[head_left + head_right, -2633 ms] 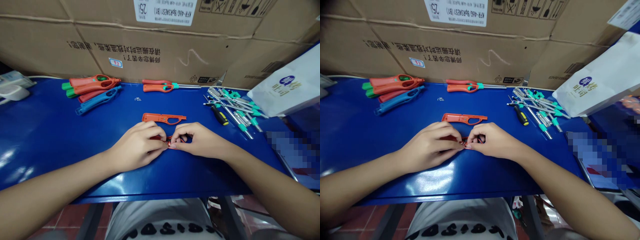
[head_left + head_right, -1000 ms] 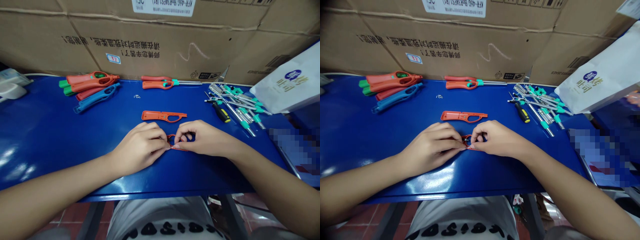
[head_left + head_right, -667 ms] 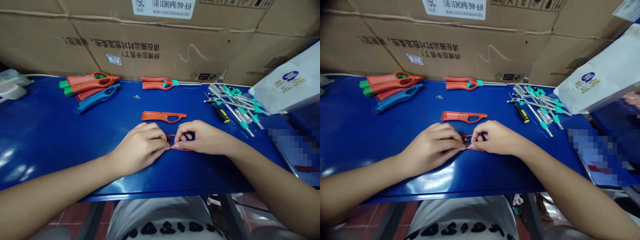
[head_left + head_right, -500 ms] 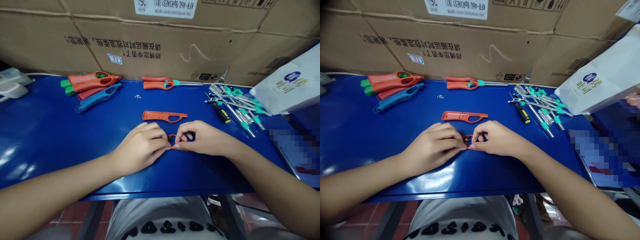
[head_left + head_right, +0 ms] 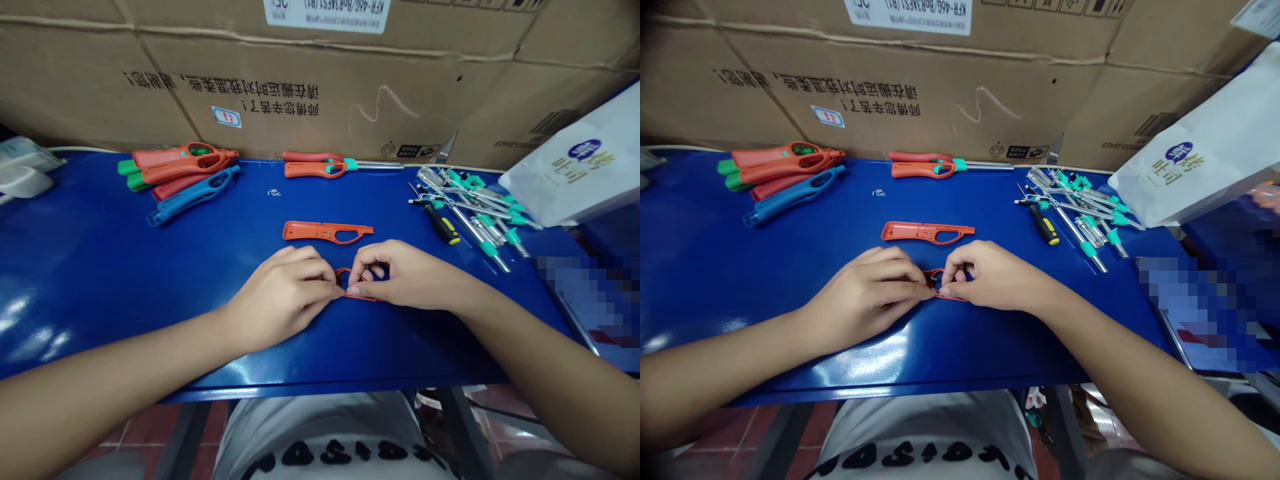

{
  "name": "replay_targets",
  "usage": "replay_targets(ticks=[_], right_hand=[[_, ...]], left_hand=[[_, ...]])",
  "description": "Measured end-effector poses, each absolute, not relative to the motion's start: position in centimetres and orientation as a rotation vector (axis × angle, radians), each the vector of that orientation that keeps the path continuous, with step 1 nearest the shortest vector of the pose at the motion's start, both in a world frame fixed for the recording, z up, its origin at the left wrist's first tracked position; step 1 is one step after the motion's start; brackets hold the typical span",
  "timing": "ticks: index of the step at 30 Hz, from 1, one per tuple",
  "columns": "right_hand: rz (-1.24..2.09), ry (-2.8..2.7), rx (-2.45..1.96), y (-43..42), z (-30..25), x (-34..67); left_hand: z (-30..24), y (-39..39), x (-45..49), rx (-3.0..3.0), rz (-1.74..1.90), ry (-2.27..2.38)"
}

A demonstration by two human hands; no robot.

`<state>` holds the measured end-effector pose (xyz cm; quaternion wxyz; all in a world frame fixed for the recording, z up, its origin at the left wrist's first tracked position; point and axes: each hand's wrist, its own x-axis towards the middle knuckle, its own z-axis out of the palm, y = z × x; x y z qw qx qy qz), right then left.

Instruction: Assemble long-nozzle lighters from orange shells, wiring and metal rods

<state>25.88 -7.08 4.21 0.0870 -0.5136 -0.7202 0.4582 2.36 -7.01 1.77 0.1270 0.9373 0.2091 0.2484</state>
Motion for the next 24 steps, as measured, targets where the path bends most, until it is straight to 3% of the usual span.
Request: replay_targets(ticks=[12,24], right_hand=[[1.231,-2.227,-1.489,-7.23,4.27,25.93],[1.319,-2.231,-1.501,-6.96,4.4,26.25]], left_hand=[[1.75,-7.02,2.35,2.761,0.733,0.62],[2.12,-7.06,2.55,2.778,0.715,0.589]])
